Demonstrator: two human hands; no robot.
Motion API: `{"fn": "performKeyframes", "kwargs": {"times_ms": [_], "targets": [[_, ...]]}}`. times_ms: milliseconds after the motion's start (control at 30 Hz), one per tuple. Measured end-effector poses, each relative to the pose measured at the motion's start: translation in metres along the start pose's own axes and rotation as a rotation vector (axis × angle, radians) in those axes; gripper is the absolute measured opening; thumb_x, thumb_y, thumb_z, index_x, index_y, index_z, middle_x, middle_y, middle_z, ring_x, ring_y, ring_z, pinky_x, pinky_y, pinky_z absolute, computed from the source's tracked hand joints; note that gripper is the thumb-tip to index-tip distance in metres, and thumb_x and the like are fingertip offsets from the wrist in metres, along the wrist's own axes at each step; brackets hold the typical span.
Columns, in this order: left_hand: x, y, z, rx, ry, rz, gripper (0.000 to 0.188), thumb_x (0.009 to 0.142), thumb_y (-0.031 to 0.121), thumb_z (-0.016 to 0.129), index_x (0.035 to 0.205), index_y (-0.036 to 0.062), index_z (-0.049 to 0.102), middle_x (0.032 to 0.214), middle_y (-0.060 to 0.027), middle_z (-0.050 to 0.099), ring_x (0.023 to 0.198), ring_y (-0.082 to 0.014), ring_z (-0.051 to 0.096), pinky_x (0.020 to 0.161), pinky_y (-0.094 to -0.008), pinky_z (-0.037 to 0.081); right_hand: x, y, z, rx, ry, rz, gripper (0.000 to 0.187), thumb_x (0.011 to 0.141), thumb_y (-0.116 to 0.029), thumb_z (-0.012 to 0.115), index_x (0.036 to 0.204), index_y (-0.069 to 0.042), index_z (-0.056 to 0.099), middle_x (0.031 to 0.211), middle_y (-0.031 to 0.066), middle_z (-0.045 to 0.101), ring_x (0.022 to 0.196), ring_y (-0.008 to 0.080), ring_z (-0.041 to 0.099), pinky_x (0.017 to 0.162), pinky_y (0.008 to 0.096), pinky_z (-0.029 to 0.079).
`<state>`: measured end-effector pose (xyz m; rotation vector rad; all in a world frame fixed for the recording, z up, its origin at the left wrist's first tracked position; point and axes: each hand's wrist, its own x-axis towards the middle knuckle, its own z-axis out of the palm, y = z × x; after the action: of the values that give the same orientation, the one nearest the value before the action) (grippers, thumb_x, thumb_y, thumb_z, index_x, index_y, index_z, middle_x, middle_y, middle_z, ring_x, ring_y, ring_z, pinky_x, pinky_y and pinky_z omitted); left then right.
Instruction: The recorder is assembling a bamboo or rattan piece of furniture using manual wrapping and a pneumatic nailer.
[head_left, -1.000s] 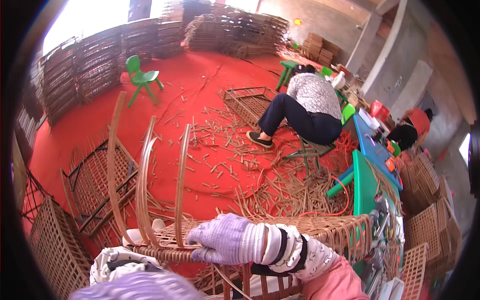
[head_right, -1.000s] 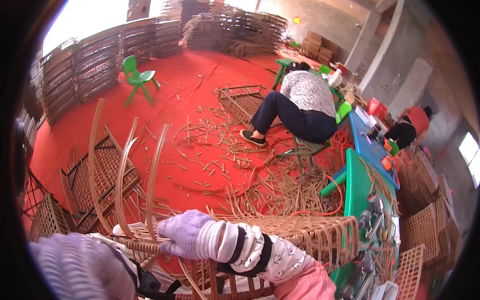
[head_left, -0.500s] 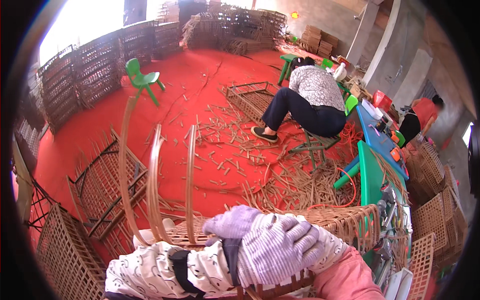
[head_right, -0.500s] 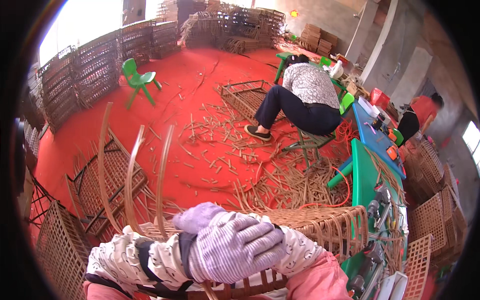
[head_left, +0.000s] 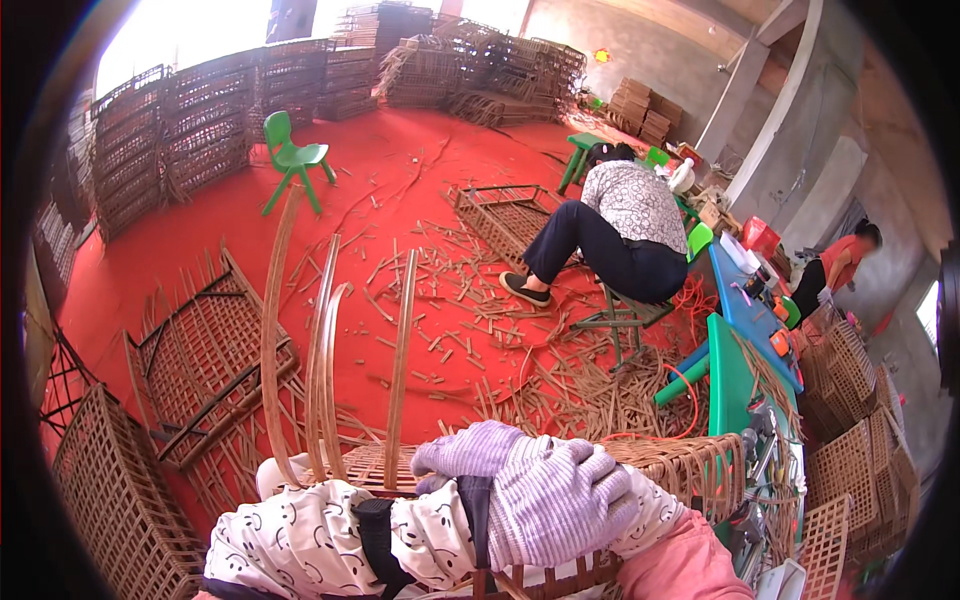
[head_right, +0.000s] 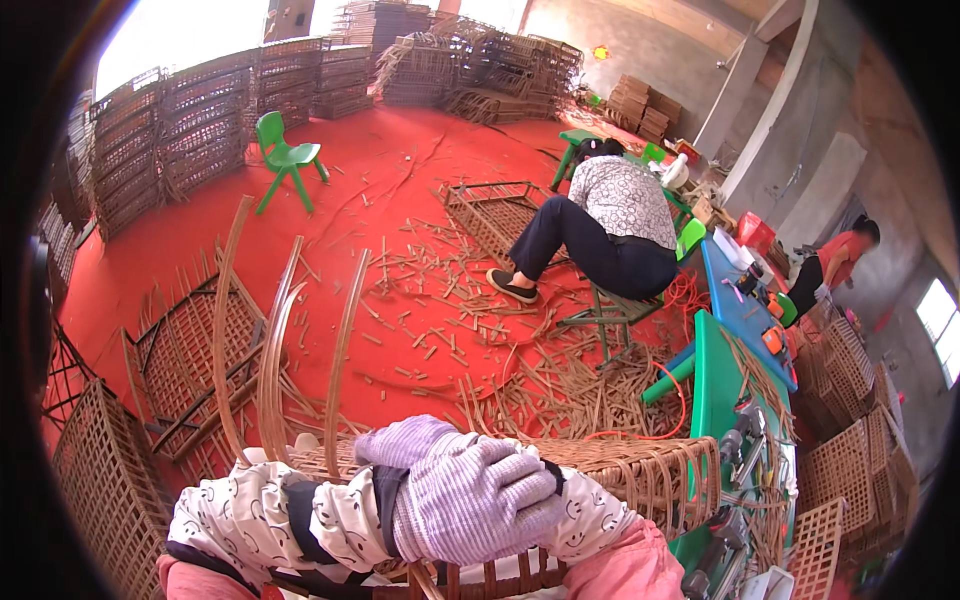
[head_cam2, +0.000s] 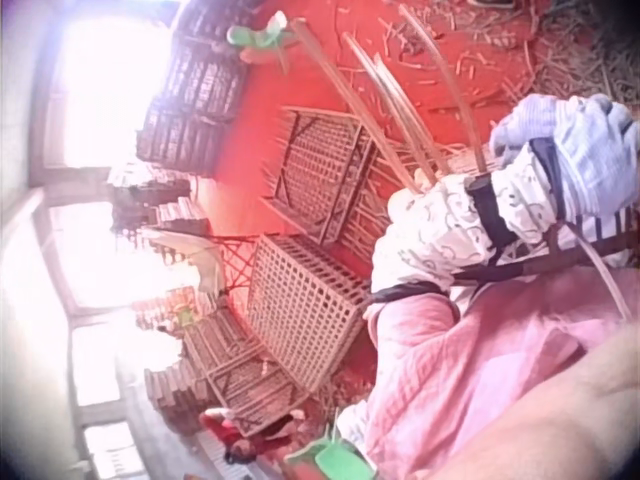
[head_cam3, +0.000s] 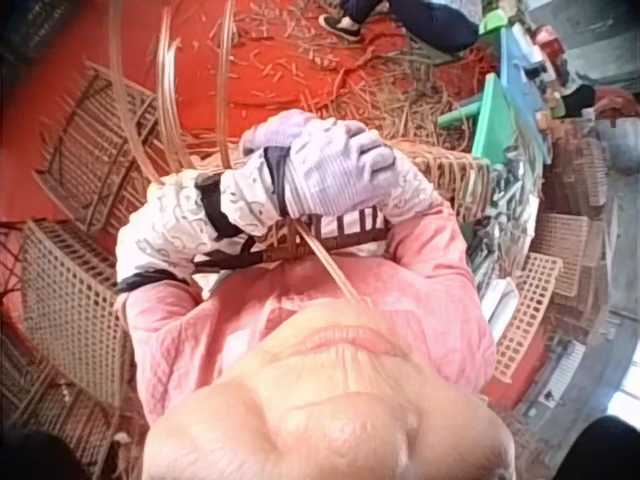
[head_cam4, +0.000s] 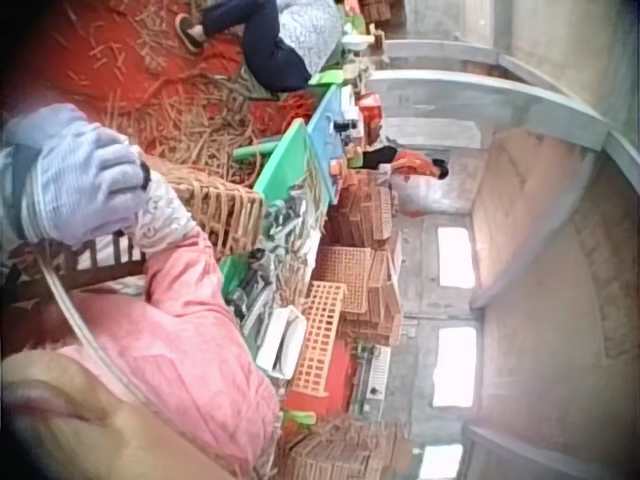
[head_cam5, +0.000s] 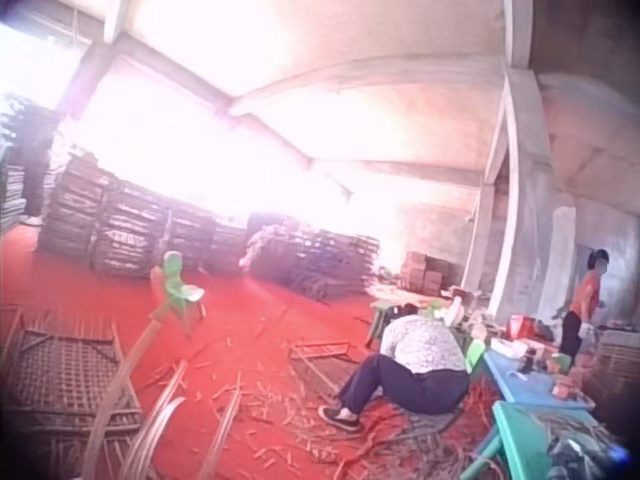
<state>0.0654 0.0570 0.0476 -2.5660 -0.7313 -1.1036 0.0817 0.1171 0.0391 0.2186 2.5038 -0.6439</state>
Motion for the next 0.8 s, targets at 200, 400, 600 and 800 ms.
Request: {"fn": "performKeyframes", "kwargs": {"times_ms": [200,400,600,800], "targets": [[0.002,-0.001,-0.003,-0.030,-0.004,0.002,0.029,0.078,0.030,0.056,0.097,0.0078,0.060,0.089,-0.0091,0.062,0.074,-0.0200,0.060,0.065,-0.0346,0.049,0.007,0.011,0.009,-0.019,0.010,0.052,0.037,0.086,-0.042,0.054,0.114,-0.018,0.055,0.102,0.0120,0.064,0.094,0.0329,0.061,0.080,0.0406,0.048],[0.001,0.002,-0.015,-0.104,-0.033,-0.077,0.029,0.081,0.028,0.060,0.100,0.0066,0.060,0.092,-0.0093,0.061,0.077,-0.0203,0.060,0.069,-0.0331,0.049,0.007,-0.004,0.004,0.038,-0.005,-0.017,0.037,0.088,-0.034,0.053,0.116,-0.011,0.053,0.106,0.0128,0.062,0.100,0.0283,0.060,0.087,0.0374,0.046],[0.017,-0.015,-0.032,-0.799,0.455,-0.575,0.029,0.088,0.021,0.056,0.112,0.0031,0.054,0.098,-0.0069,0.061,0.090,-0.0172,0.060,0.077,-0.0296,0.048,-0.013,0.019,0.024,0.624,0.500,-0.348,0.036,0.086,-0.029,0.056,0.114,-0.006,0.054,0.102,0.0141,0.063,0.099,0.0282,0.060,0.087,0.0345,0.046],[-0.023,-0.067,-0.044,-1.044,0.972,-1.130,0.030,0.091,0.024,0.053,0.112,0.0034,0.055,0.095,-0.0059,0.063,0.085,-0.0100,0.058,0.074,-0.0267,0.047,-0.010,0.012,0.003,0.470,0.499,-0.299,0.033,0.086,-0.028,0.056,0.109,-0.004,0.058,0.102,0.0141,0.064,0.099,0.0293,0.060,0.088,0.0355,0.046]]}}
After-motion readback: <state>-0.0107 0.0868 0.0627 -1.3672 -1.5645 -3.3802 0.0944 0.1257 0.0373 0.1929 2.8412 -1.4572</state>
